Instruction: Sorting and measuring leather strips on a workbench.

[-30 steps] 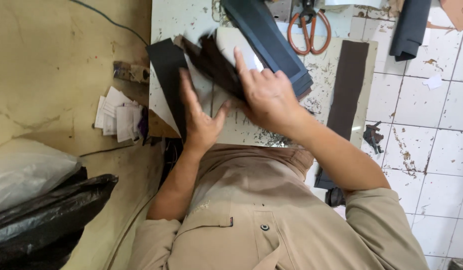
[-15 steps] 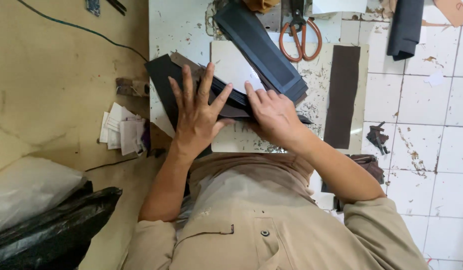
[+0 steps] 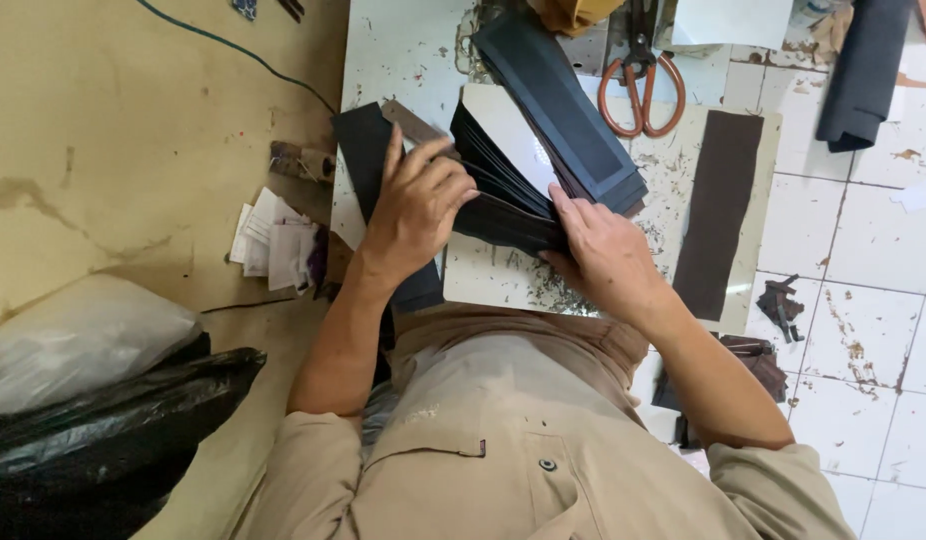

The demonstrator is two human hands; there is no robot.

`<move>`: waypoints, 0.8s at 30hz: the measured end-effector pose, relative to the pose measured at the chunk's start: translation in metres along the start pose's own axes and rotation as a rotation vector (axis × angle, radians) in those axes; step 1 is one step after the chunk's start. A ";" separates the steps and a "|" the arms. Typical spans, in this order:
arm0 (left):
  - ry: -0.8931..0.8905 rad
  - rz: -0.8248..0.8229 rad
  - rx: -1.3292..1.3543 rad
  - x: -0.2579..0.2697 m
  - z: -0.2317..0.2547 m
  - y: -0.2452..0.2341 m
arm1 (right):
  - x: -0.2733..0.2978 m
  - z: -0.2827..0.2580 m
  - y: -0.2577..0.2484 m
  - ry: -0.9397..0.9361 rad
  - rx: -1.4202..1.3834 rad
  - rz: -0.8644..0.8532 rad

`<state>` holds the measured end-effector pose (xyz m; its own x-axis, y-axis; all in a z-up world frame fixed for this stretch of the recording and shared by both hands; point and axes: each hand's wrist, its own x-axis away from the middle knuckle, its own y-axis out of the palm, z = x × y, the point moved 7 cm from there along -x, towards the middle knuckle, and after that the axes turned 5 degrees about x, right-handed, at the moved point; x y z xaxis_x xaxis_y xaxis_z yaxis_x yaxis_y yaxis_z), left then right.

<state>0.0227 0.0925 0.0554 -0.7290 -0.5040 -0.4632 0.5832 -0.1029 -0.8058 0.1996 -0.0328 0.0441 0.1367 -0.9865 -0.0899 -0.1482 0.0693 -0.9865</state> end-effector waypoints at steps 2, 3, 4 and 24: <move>-0.010 -0.086 -0.016 0.002 -0.004 0.007 | 0.005 -0.001 0.009 -0.023 0.093 -0.024; -0.015 -0.085 -0.022 -0.001 -0.003 0.004 | 0.005 -0.004 0.010 -0.030 0.091 -0.022; -0.007 -0.095 -0.033 -0.005 -0.001 0.003 | 0.005 -0.005 0.010 -0.027 0.114 -0.020; -0.055 -0.239 -0.061 -0.007 0.016 -0.010 | 0.055 0.023 -0.007 0.157 0.192 0.087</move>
<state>0.0278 0.0829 0.0721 -0.8222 -0.5173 -0.2374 0.3725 -0.1737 -0.9116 0.2307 -0.0837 0.0430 -0.0246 -0.9855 -0.1677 0.0379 0.1667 -0.9853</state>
